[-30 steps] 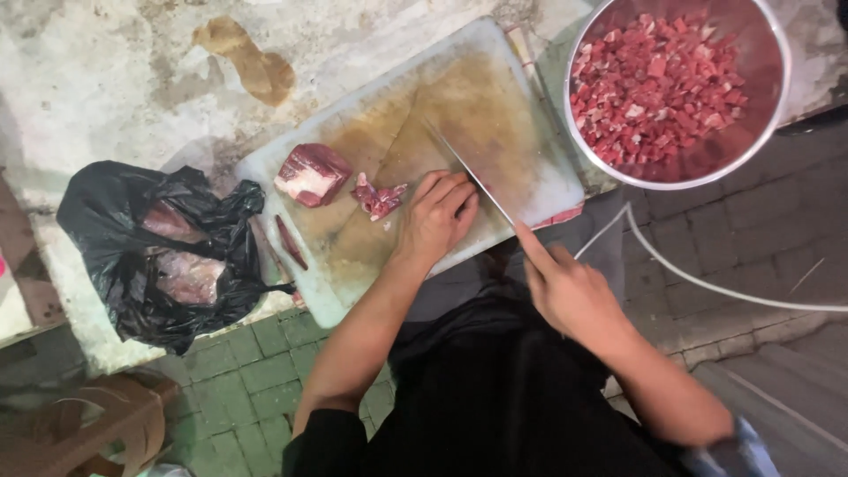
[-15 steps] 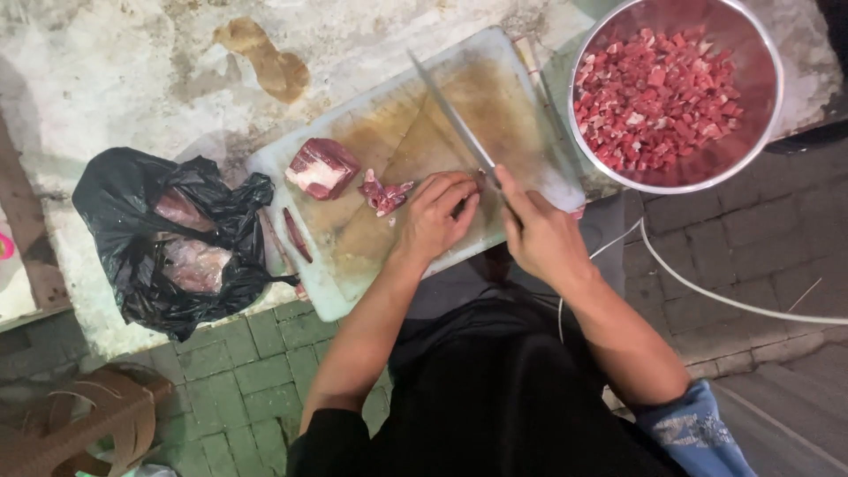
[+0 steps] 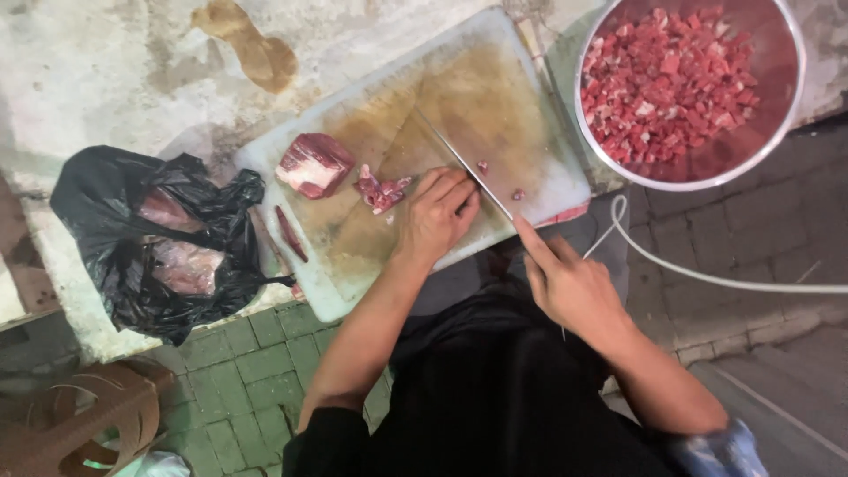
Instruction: Cutting a piece of meat into small cubes on a cutting board using a chef's knife.
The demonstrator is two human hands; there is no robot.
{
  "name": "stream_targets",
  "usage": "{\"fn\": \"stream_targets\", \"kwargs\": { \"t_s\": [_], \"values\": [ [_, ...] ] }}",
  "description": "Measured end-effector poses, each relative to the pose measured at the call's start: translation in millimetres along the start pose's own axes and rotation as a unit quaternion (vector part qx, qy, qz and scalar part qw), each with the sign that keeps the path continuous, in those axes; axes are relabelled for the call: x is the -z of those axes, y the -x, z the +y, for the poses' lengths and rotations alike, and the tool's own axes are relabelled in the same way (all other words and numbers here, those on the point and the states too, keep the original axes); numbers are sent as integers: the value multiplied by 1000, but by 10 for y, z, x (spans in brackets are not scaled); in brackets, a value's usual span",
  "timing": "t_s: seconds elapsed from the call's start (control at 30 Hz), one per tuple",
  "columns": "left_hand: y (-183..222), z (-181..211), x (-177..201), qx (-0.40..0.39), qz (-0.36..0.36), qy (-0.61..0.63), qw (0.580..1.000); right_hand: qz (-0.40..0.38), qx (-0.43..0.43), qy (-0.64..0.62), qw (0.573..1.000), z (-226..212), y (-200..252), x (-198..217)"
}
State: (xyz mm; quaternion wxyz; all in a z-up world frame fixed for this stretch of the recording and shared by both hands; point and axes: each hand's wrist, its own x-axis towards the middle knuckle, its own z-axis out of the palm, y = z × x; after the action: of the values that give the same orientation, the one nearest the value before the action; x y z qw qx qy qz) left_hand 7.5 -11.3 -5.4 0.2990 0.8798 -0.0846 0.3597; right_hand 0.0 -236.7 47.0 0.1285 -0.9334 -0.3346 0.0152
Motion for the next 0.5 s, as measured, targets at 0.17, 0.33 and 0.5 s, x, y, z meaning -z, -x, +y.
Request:
{"fn": "stream_targets", "kwargs": {
  "t_s": [0.17,0.33,0.5],
  "values": [
    [2,19,28,26,-6,-8,1000,-43,-25,10,999,3,134,13],
    [31,-45,-49,12,4,-13,1000,-20,-11,-36,999,-104,-225,-77],
    [25,-66,-38,7,-10,-30,999,-45,-18,-4,999,136,312,-110]
  ]
}}
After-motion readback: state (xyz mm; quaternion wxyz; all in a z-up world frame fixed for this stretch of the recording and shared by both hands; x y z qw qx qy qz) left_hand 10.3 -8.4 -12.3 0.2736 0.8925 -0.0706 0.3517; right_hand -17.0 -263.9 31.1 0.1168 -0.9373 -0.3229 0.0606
